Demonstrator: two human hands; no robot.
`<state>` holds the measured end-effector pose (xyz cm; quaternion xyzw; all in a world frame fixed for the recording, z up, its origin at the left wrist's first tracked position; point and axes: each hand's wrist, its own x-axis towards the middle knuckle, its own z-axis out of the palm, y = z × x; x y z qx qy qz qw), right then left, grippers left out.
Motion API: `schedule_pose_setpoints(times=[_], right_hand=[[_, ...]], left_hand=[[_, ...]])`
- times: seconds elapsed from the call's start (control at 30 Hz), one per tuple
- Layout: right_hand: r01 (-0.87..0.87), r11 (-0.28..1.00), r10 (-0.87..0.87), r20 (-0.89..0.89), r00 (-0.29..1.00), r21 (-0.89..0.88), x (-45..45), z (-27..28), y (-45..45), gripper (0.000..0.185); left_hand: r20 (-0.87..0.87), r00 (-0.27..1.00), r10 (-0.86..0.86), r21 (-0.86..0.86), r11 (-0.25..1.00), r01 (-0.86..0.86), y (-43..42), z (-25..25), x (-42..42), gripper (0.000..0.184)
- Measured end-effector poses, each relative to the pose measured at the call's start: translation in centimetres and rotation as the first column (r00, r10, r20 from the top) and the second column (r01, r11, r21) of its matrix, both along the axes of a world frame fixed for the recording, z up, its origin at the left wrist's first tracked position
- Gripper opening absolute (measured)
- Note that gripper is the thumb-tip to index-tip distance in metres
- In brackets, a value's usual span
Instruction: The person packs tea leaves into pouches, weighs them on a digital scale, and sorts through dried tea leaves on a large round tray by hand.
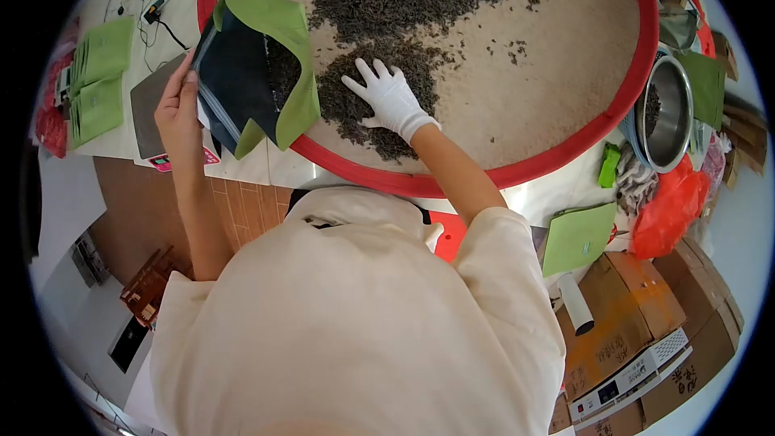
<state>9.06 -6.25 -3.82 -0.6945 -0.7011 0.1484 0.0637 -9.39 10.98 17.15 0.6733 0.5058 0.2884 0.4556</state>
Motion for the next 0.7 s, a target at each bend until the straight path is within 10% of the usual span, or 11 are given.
schedule_pose_setpoints(times=[0.3,0.43,0.5,0.7], right_hand=[[0.430,0.892,-0.449,-0.356,0.819,-0.137,-1.1,-0.8,-3.8,0.047],[0.579,0.766,-0.539,-0.769,0.344,-0.278,-0.3,-1.3,-4.8,0.024],[0.482,0.658,-0.516,-0.813,-0.270,-0.578,0.7,0.5,-4.8,0.023],[0.541,0.647,-0.286,-0.828,-0.481,-0.538,3.4,13.0,-3.2,0.022]], left_hand=[[0.035,0.999,-0.033,0.006,0.999,0.033,0.1,-1.4,1.2,0.029],[-0.052,0.995,-0.080,-0.015,0.997,0.079,-0.8,-0.6,2.3,0.028],[-0.043,0.996,-0.073,-0.036,0.997,0.072,-1.1,-0.5,3.0,0.027],[-0.116,0.982,-0.148,0.107,0.981,0.161,-1.5,-2.6,4.5,0.028]])
